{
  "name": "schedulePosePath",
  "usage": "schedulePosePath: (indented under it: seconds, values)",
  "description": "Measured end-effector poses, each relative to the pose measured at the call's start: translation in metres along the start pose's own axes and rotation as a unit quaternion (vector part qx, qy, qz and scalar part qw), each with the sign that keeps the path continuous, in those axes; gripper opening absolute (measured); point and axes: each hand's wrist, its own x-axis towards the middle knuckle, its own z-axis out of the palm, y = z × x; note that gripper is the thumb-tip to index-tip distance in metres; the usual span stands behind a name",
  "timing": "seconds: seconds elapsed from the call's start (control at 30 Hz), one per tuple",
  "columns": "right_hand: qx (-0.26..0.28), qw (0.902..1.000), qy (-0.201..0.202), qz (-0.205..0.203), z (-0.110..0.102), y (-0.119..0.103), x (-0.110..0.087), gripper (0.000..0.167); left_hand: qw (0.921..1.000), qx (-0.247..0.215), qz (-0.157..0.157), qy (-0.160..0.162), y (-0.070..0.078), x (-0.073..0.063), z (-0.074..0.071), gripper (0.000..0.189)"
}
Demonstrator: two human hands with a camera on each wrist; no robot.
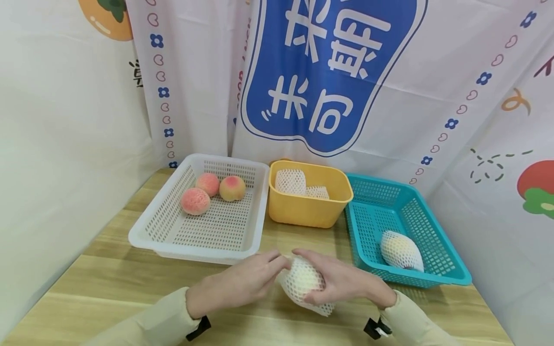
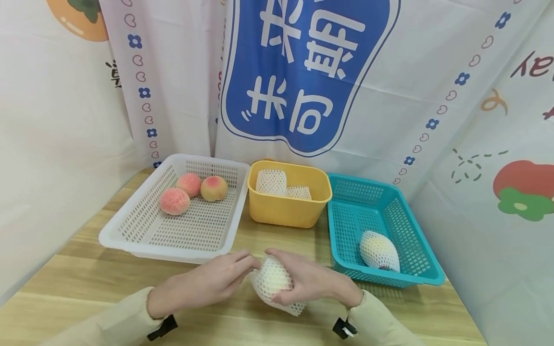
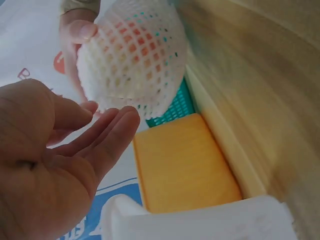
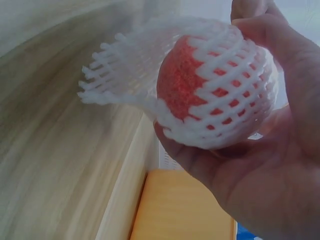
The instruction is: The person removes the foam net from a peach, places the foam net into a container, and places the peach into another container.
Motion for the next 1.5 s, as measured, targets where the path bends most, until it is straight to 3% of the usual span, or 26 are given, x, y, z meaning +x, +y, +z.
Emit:
schedulePosePath:
  seconds: [0.23,0.5,0.7,0.83,0.97,1.07,1.37,1.5]
  values:
    - [0.007,0.9995,-0.007,-0.031,0.004,-0.002,0.0,0.093,0.9995,-0.029,0.0,0.016,-0.006,-0.002,0.013,0.016]
    - [0.012,0.9996,-0.016,-0.021,0.005,0.0,0.0,0.092,0.995,-0.078,-0.035,-0.052,-0.006,-0.001,0.015,0.02]
    - [0.033,0.9988,-0.035,-0.014,0.007,0.003,0.001,0.086,0.983,-0.135,-0.069,-0.104,-0.006,-0.003,0.016,0.034]
    - [0.027,0.9987,-0.037,-0.019,0.008,0.004,0.002,0.082,0.9775,-0.148,-0.084,-0.125,-0.005,-0.004,0.018,0.045]
    - [0.036,0.9978,-0.044,-0.033,0.008,0.005,0.004,0.073,0.9777,-0.14,-0.092,-0.127,-0.003,-0.005,0.02,0.049]
    - [0.049,0.997,-0.047,-0.037,0.008,0.004,0.005,0.07,0.9813,-0.131,-0.089,-0.109,-0.003,-0.006,0.022,0.048]
    - [0.037,0.9989,-0.022,-0.018,0.008,0.006,0.004,0.085,0.9848,-0.125,-0.093,-0.076,-0.003,-0.008,0.025,0.053]
    - [0.027,0.9994,-0.022,-0.007,0.008,0.006,0.004,0.09,0.9843,-0.117,-0.104,-0.083,-0.001,-0.008,0.029,0.056]
